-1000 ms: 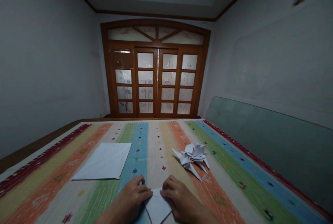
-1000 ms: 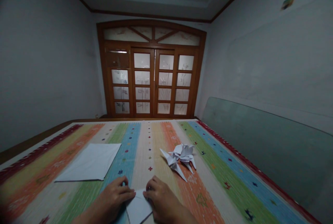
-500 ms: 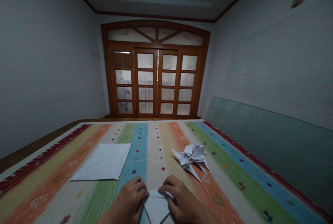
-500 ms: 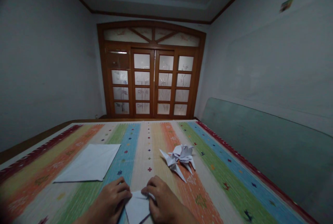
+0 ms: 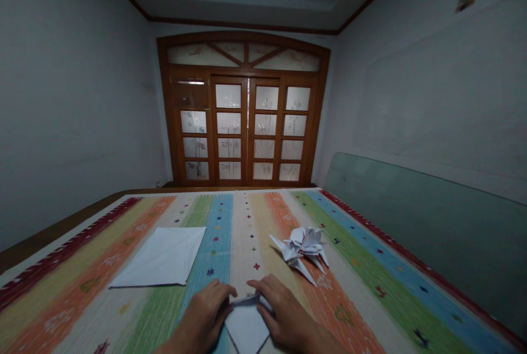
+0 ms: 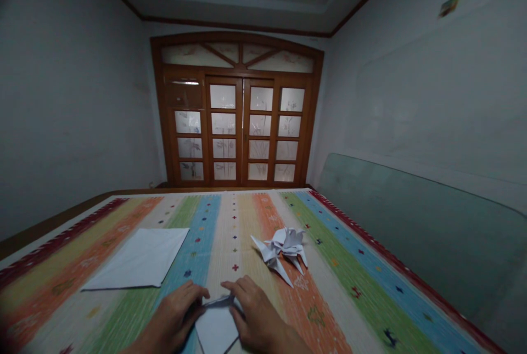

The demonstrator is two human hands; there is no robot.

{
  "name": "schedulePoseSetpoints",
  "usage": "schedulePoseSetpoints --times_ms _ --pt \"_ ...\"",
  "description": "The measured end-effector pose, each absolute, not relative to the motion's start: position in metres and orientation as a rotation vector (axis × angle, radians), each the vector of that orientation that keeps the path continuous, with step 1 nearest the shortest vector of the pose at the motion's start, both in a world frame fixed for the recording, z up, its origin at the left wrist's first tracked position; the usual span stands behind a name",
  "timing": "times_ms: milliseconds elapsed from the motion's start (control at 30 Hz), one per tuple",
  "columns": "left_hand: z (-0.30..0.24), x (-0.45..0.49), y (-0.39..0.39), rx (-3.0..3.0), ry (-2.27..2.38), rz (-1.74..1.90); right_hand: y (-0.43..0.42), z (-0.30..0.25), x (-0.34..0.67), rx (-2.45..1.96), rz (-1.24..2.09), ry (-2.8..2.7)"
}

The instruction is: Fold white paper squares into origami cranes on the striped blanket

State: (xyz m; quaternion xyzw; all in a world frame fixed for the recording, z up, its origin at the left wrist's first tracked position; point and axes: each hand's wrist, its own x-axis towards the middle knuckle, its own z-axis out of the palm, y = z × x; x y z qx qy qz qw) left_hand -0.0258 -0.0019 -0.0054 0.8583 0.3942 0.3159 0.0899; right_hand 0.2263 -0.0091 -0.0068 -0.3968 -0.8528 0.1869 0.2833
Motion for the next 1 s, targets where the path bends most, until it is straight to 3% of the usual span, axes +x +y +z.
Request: schedulePoseSetpoints --times_ms 400,800,1000 --pt "-0.006 -0.022 0.000 2.403 1.131 0.974 -0.001 -0.026 0.226 -0.997 0.519 -2.097" --pt "-0.002 -0.022 -0.001 2.354 1.151 0.998 0.005 -0.011 0.217 -1.074 0.868 -1.763" --pt "-0.001 -0.023 -0.001 2.345 1.167 0.986 0.003 -0.013 0.217 -1.033 0.863 -1.783"
